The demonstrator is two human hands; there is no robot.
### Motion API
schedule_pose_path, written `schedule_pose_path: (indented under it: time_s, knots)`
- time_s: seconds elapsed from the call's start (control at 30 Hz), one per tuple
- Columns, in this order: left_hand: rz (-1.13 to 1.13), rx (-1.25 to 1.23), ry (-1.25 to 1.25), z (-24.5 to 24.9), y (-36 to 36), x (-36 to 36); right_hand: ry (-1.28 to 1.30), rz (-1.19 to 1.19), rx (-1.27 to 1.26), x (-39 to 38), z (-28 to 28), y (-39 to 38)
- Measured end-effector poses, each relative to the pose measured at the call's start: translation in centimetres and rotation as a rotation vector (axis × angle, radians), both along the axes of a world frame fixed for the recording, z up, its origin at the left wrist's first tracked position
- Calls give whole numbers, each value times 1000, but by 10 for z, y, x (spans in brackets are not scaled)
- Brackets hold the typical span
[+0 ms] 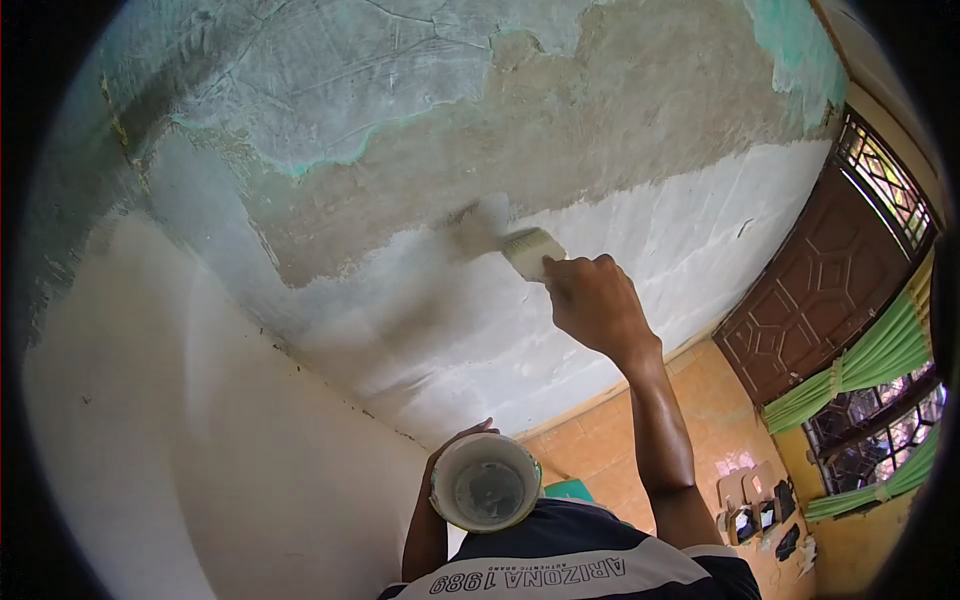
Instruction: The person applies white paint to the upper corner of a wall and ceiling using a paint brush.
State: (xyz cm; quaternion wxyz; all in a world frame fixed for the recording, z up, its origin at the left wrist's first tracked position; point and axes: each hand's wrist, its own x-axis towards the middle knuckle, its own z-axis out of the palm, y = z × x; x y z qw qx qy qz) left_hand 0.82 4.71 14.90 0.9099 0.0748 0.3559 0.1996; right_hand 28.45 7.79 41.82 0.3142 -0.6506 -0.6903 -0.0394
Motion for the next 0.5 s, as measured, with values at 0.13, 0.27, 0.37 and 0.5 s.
schedule_pose_path:
  time_s: [0.13,0.27,0.37,0.5]
  knots:
    - [46,46,12,-1,-2,3,5,2,59,5,13,7]
    - [75,78,27,0,-2,1,76,-3,135,-1,24,3]
    - [54,38,26,4,-2,1,176,37,312,-4,21,0]
    - [48,19,0,8,-3,-1,103,38,311,-4,-7,14]
